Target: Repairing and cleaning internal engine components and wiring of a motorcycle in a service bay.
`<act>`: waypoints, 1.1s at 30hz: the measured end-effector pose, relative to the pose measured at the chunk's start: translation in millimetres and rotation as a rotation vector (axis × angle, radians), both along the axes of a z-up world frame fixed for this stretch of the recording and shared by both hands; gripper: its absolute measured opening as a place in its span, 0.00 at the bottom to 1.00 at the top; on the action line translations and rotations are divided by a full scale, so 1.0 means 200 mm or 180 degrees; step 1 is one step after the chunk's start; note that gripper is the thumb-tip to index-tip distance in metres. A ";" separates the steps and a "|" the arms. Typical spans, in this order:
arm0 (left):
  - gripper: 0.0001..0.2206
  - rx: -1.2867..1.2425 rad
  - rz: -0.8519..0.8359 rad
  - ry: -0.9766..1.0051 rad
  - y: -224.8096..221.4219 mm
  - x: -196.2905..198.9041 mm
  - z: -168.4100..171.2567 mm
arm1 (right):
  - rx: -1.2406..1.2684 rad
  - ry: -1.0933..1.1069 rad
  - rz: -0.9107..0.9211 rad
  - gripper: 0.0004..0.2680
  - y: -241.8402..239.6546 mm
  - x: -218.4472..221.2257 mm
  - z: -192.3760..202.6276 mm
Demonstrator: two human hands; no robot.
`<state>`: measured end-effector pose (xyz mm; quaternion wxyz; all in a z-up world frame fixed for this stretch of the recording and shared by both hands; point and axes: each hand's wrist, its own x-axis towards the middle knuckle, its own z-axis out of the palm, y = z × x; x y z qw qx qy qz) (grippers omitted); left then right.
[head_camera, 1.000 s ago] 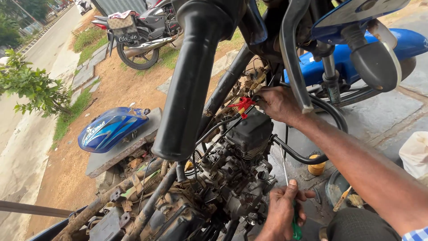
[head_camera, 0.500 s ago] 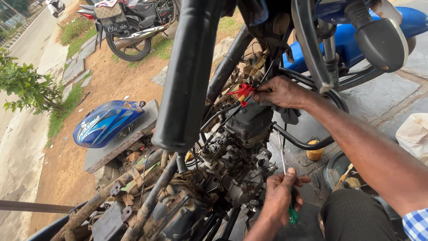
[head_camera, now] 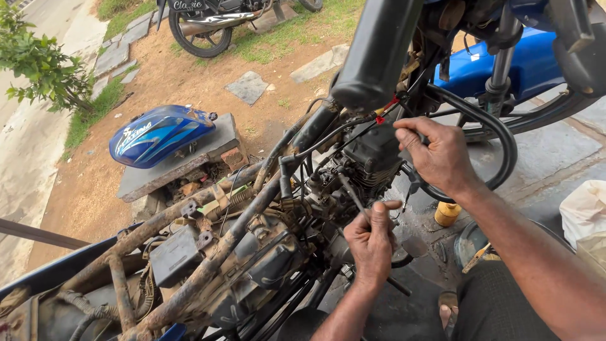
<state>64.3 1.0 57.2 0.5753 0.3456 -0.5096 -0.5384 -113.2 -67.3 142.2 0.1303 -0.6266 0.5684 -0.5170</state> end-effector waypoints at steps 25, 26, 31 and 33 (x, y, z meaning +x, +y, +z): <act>0.20 -0.1592 0.1454 -0.1258 -0.02 0.20 0.19 | -0.1404 0.1962 0.1013 0.07 0.15 0.39 -0.02; 0.20 -0.0948 0.1311 -0.1187 -0.04 0.20 0.20 | -0.1275 0.1586 0.0908 0.07 0.15 0.38 -0.06; 0.18 0.0284 0.0941 -0.0887 -0.08 0.18 0.22 | -0.0940 0.0636 0.0398 0.07 0.13 0.32 -0.24; 0.18 -0.0066 0.1016 -0.0923 -0.10 0.17 0.17 | 0.0223 0.0165 0.0527 0.12 0.10 0.29 -0.30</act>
